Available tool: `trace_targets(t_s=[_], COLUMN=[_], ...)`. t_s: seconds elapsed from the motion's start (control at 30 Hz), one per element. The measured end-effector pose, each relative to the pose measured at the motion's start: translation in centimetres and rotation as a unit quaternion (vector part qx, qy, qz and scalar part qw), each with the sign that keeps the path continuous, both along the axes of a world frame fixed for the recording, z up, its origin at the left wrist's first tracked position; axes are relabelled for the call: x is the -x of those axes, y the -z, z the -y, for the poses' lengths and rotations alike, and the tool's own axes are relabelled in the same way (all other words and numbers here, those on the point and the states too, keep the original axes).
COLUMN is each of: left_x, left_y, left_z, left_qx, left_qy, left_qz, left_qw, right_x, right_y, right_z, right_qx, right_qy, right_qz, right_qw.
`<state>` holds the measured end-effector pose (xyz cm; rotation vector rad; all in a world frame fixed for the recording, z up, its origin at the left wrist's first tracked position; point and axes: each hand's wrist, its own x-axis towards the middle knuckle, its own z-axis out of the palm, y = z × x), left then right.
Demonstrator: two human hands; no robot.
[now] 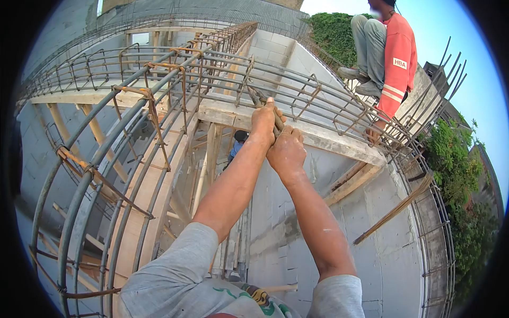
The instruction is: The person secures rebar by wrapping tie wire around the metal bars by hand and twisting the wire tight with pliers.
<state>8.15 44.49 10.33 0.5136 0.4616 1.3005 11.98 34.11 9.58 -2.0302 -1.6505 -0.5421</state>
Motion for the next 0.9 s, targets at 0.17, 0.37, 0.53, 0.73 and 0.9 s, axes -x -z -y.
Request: trace_targets(t_s=[0.17, 0.37, 0.53, 0.73, 0.9], left_x=[2.3, 3.6, 2.9, 1.1, -0.4], left_y=[0.5, 2.5, 1.7, 0.3, -0.2], left_z=[0.9, -0.7, -0.6, -0.4, -1.1], left_qx=[-0.068, -0.099, -0.115, -0.048, -0.028], left_qy=[0.012, 0.162, 0.153, 0.056, -0.034], left_qz=[-0.137, 0.067, 0.172, 0.048, -0.024], left_qw=[0.988, 0.979, 0.966, 0.996, 0.999], right_x=[-3.2, -3.4, -2.5, -1.6, 0.1], right_y=[-0.3, -3.5, -3.5, -0.8, -0.4], right_z=[-2.6, -0.9, -0.1, -0.1, -1.9], right_qx=[0.119, 0.251, 0.235, 0.009, -0.024], right_qy=[-0.108, -0.221, -0.165, -0.067, 0.019], right_qz=[-0.223, -0.705, -0.620, -0.053, 0.001], right_qw=[0.961, 0.625, 0.730, 0.996, 1.000])
